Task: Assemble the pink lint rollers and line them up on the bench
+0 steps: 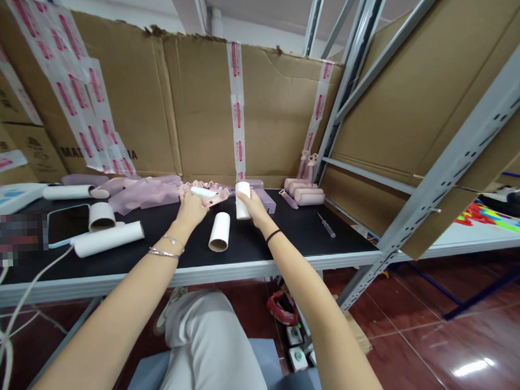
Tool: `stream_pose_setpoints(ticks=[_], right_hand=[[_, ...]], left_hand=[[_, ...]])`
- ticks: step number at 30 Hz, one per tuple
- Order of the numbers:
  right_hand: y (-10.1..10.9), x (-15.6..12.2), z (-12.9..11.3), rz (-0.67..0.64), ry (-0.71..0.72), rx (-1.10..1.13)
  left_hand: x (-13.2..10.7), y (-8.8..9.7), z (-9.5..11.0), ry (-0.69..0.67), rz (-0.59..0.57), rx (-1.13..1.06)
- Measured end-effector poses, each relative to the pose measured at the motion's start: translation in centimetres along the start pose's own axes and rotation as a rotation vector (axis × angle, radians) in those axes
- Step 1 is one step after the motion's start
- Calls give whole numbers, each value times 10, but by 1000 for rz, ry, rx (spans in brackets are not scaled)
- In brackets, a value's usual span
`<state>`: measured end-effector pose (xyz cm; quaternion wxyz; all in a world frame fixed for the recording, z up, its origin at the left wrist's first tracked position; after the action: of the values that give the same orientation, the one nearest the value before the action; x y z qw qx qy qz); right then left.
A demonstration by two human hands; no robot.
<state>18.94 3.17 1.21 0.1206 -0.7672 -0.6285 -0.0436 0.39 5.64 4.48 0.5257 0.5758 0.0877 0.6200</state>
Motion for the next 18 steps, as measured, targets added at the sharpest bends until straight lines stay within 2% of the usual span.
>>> stream_pose_setpoints(ticks=[5, 10, 13, 18], right_hand=[[-1, -1, 1, 5, -12, -3], [-15, -4, -2, -101, 30, 25], [-15, -5, -13, -87, 115, 148], [-5, -5, -27, -33, 197, 345]], left_hand=[[1, 11, 24, -122, 83, -56], [-9, 19, 63, -307, 138, -22], [-16, 20, 81, -409, 175, -4], [-24, 24, 96, -519, 220, -24]])
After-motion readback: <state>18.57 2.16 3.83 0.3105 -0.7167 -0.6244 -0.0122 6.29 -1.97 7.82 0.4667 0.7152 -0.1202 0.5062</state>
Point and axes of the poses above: each hand's wrist, its own x-axis towards the middle knuckle, its own y-axis out of the back of the hand, z = x × y, the point moved 10 cm from there along x, towards the middle knuckle, and after that the axes turned 2 degrees about z, right-handed, at the moved point
